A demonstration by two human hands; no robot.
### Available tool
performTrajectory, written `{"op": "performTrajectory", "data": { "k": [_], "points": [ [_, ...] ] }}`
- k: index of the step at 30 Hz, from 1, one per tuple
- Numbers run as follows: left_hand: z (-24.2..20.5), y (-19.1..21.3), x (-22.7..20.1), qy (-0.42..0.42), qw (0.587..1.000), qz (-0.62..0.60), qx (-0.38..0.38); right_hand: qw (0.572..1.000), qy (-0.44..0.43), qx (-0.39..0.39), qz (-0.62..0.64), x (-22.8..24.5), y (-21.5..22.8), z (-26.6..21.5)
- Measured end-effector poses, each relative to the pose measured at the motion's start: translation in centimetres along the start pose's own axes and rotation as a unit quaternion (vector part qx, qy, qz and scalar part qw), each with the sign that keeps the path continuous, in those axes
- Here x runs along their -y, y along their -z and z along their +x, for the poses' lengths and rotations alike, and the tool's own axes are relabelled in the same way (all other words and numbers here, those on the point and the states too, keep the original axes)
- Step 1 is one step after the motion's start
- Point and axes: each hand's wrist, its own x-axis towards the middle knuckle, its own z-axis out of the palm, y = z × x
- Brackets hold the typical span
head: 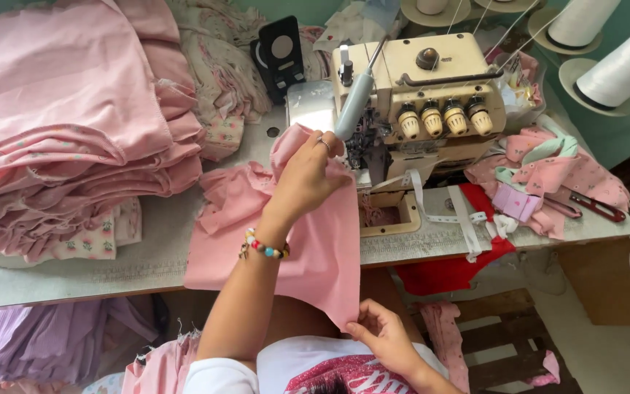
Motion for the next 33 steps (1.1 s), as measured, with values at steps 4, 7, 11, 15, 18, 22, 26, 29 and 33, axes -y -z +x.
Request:
{"op": "performTrajectory", "data": {
  "k": [4,7,11,15,18,22,26,29,33],
  "points": [
    [-1.2,-2.2,0.6,-0.011,0.997,0.068,-0.036,1.0,0.005,0.005,-0.006,0.1,0.0,0.1],
    [-2.9,-4.2,1.3,-0.153,0.966,0.149,-0.145,0.999,-0.002,0.026,-0.024,0.3,0.1,-0.1],
    [-4.3,-4.9,0.4,-0.22,0.939,0.173,-0.199,0.999,-0.003,0.037,-0.028,0.2,0.5,-0.3],
    [-4.2,-5.1,1.1,-0.205,0.955,0.162,-0.143,0.999,0.0,0.015,-0.031,0.2,1.3,0.1],
    [-3.2,-4.6,1.1,-0.208,0.959,0.156,-0.11,1.0,0.011,-0.012,-0.017,1.8,1.6,0.5],
    [-2.2,-4.2,1.7,-0.209,0.963,0.145,-0.093,1.0,-0.008,-0.023,-0.017,1.9,2.4,1.0],
    [-1.7,-3.5,1.6,-0.197,0.967,0.154,-0.042,0.999,0.002,-0.028,-0.025,2.6,2.5,1.3],
    [-1.5,-3.2,1.3,-0.196,0.972,0.126,-0.042,0.999,0.007,-0.031,-0.032,3.1,2.4,1.3],
    [-1.5,-4.3,3.0,-0.209,0.965,0.116,-0.108,0.996,0.006,-0.035,-0.083,3.6,2.3,0.8]
  ]
}}
